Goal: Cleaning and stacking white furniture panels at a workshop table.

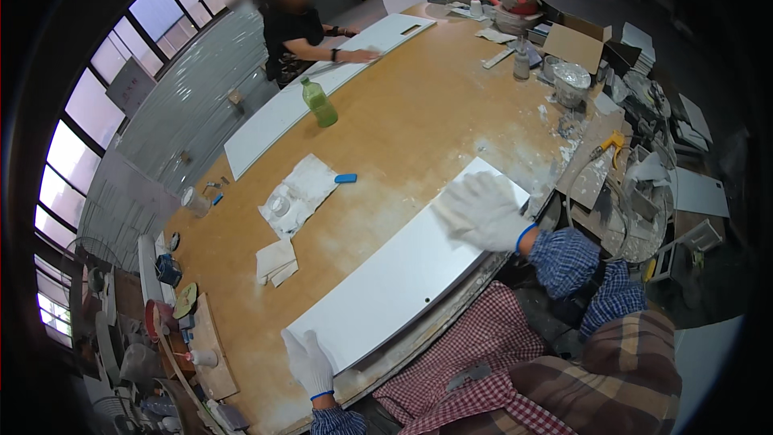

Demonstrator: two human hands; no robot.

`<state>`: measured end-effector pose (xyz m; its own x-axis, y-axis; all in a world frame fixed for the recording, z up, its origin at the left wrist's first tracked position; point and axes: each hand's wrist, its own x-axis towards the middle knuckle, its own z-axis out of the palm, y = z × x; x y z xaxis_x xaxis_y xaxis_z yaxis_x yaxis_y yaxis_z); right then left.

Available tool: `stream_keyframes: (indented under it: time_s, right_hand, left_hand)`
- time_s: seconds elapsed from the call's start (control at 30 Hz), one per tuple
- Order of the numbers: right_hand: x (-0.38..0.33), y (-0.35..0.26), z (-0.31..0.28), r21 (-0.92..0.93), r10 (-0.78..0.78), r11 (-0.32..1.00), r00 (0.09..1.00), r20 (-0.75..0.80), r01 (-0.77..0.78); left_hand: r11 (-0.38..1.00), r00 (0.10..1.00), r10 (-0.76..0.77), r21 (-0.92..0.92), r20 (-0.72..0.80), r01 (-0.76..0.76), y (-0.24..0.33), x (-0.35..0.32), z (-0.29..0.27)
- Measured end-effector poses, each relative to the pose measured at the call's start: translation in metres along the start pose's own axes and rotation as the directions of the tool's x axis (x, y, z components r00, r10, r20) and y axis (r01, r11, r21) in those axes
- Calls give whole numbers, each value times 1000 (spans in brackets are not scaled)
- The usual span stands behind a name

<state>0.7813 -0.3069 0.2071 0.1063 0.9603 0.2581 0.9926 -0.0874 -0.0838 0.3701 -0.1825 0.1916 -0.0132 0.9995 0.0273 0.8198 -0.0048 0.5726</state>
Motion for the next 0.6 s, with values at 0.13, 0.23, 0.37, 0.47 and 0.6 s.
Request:
stream_keyframes:
  time_s: [0.13, 0.23, 0.37, 0.47, 0.6]
  right_hand:
    - [-2, 43, 4, -125, 121, 983, 986, -117, -135]
    - [15, 6, -3, -169, 217, 957, 969, -121, -235]
    - [43, -88, 17, -10, -93, 996, 994, -54, 93]
    - [60, -169, 43, 171, -273, 941, 955, -120, 291]
    - [63, -246, 45, 279, -462, 826, 872, -163, 490]
  left_hand:
    - [998, 999, 52, -33, -9, -52, 4, -2, -6]
    - [995, 998, 54, -83, -14, -55, 2, 1, -2]
    - [997, 1000, 23, -73, -19, -24, -10, 3, 5]
    - [984, 995, 74, -160, -66, -84, -18, 3, 11]
    - [977, 999, 40, -208, -33, -46, -21, 3, 10]
